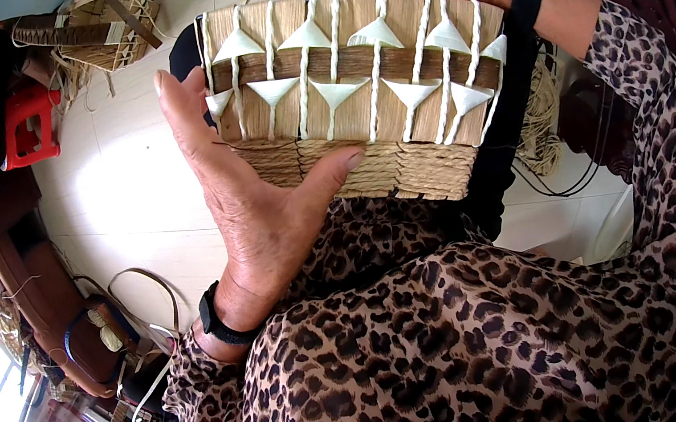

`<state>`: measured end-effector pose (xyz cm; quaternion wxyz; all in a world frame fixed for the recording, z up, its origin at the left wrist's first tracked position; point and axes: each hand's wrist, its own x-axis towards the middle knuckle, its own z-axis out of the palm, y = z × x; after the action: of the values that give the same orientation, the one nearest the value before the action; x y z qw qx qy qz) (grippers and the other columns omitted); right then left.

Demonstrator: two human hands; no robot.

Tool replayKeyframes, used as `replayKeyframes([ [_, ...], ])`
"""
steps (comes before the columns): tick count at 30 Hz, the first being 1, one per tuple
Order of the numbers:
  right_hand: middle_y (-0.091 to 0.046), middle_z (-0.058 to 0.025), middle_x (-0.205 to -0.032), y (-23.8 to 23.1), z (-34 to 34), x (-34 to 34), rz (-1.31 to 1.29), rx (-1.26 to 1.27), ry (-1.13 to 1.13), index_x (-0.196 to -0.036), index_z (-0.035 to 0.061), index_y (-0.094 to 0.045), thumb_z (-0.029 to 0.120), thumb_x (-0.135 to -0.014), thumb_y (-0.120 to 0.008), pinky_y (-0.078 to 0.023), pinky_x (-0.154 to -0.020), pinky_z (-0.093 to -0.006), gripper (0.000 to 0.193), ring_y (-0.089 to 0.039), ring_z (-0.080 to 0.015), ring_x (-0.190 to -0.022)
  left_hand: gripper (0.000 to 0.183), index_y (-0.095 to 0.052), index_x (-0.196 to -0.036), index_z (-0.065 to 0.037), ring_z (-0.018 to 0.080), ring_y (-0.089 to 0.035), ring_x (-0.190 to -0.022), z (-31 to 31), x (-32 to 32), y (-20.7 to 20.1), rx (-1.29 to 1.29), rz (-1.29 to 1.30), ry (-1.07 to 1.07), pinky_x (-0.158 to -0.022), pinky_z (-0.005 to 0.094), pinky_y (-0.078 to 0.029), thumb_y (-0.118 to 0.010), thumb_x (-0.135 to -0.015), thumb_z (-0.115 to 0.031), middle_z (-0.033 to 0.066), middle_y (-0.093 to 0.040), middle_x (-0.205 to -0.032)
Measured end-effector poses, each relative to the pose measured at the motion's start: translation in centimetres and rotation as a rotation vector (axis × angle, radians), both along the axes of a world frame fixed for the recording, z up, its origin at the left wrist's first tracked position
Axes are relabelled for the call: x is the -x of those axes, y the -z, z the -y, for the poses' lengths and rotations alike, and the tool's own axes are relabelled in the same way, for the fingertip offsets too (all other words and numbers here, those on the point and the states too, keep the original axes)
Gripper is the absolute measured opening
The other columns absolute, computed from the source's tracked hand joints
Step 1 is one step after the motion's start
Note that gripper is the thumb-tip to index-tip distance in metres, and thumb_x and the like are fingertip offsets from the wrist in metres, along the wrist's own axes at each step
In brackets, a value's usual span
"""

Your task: The person weaves a decorative pattern onto a small basket using a thin strip of natural fiber. They thread the strip through the existing weave, pull it tight, and trim the excess with scissors. The person repeats this process to create a series of white triangular shapes on the basket's surface.

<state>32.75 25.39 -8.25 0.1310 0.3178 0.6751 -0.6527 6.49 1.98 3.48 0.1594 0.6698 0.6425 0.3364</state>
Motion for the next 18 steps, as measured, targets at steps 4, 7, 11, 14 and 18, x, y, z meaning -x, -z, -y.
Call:
replayKeyframes([
  [4,-0.066,-0.0147,-0.114,0.3,0.4,0.6,-0.002,0.009,-0.012,-0.121,-0.0055,-0.060,0.021,-0.094,-0.060,-0.052,-0.084,-0.0284,0.038,-0.064,-0.0164,-0.095,0.139,0.007,-0.150,-0.005,0.0342,-0.033,-0.134,0.2,0.6,-0.1,0.029,0.024,0.019,-0.110,0.0466,-0.032,-0.092,-0.056,-0.030,0.0220,-0.027,-0.146],
  [7,-0.066,-0.0148,-0.115,0.4,0.5,0.9,-0.006,0.016,-0.016,-0.122,-0.0056,-0.059,0.021,-0.094,-0.060,-0.052,-0.085,-0.0286,0.038,-0.064,-0.0165,-0.095,0.141,0.009,-0.150,-0.006,0.0348,-0.031,-0.135,0.4,0.7,-0.2,0.031,0.012,0.029,-0.111,0.0475,-0.031,-0.092,-0.056,-0.036,0.0228,-0.025,-0.147],
  [11,-0.066,-0.0149,-0.115,0.6,0.1,1.3,-0.004,0.002,-0.021,-0.122,-0.0056,-0.059,0.021,-0.094,-0.059,-0.051,-0.085,-0.0288,0.038,-0.064,-0.0167,-0.096,0.143,0.010,-0.150,-0.006,0.0380,-0.029,-0.137,0.3,0.7,-0.2,-0.022,-0.131,0.016,-0.110,0.0537,-0.030,-0.087,-0.056,-0.051,0.0256,-0.023,-0.149],
  [14,-0.066,-0.0149,-0.116,0.6,0.1,1.3,0.000,-0.003,-0.024,-0.122,-0.0057,-0.059,0.021,-0.094,-0.059,-0.051,-0.086,-0.0289,0.038,-0.064,-0.0168,-0.096,0.134,0.005,-0.148,0.004,0.0439,-0.025,-0.136,0.3,1.3,0.5,-0.205,-0.139,0.087,-0.111,0.0579,-0.023,-0.085,-0.062,-0.047,0.0318,-0.017,-0.148],
  [18,-0.066,-0.0150,-0.116,0.8,-0.3,1.8,0.001,-0.015,-0.020,-0.122,-0.0057,-0.059,0.020,-0.094,-0.059,-0.051,-0.087,-0.0291,0.038,-0.064,-0.0169,-0.097,0.068,-0.046,-0.134,-0.019,0.0381,-0.032,-0.135,0.1,0.6,2.0,-0.573,-0.299,0.167,-0.115,0.0554,-0.014,-0.065,-0.080,-0.057,0.0205,-0.037,-0.144],
])
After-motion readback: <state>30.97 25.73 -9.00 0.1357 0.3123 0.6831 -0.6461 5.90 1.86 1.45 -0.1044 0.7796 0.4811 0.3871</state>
